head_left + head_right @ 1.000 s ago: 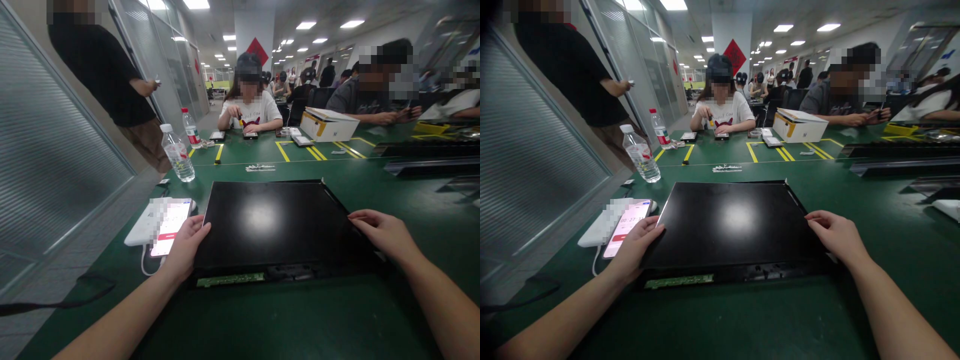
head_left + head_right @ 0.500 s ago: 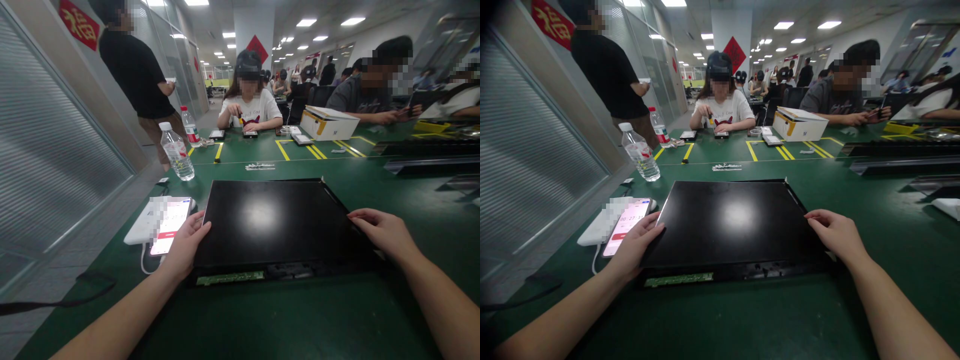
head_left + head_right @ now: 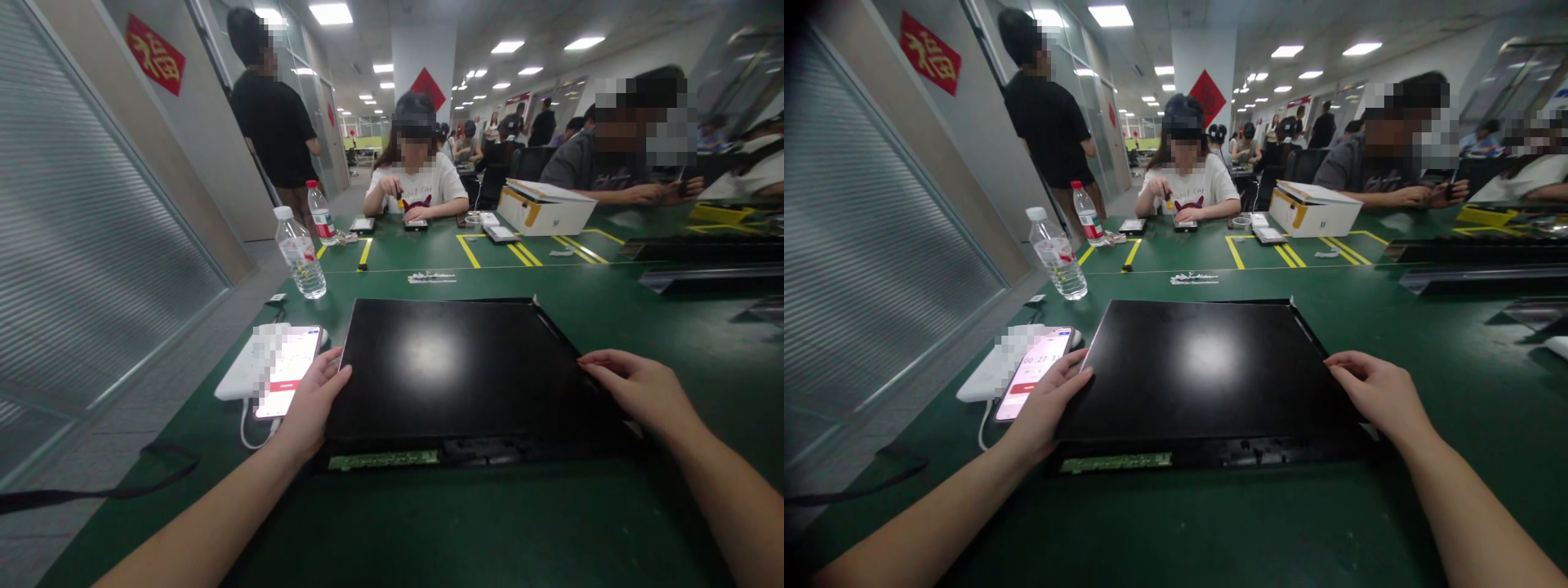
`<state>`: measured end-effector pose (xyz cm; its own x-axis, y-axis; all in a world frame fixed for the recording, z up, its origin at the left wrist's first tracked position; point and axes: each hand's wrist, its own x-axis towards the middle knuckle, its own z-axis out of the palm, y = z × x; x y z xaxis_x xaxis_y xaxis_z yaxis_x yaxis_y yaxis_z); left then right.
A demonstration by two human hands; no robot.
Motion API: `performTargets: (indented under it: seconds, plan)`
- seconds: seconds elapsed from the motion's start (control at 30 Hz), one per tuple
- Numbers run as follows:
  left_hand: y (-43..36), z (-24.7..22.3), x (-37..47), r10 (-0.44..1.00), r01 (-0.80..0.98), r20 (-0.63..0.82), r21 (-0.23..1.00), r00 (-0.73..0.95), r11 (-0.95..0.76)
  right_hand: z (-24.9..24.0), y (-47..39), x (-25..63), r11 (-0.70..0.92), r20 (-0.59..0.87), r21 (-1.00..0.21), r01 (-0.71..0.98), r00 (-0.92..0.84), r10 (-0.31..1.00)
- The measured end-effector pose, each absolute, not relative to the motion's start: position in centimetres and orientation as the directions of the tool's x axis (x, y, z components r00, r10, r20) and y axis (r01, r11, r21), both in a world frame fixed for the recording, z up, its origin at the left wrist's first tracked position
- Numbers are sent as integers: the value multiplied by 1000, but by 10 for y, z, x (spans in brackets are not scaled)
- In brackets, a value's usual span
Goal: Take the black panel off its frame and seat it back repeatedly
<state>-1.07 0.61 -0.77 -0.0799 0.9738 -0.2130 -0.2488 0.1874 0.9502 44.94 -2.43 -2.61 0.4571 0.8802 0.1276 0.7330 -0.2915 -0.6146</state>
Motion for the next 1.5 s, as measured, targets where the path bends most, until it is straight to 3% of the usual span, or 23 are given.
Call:
performTargets:
  seconds: [0.37,1.5]
  plan:
    - [5,-5,-9,969,-255,-225,947,-100,194,-22,-24,448,-348,81,-612,710,494,866]
    - [7,-6,-8,968,-256,-231,946,-101,199,-34,-23,456,-274,145,-608,746,443,885]
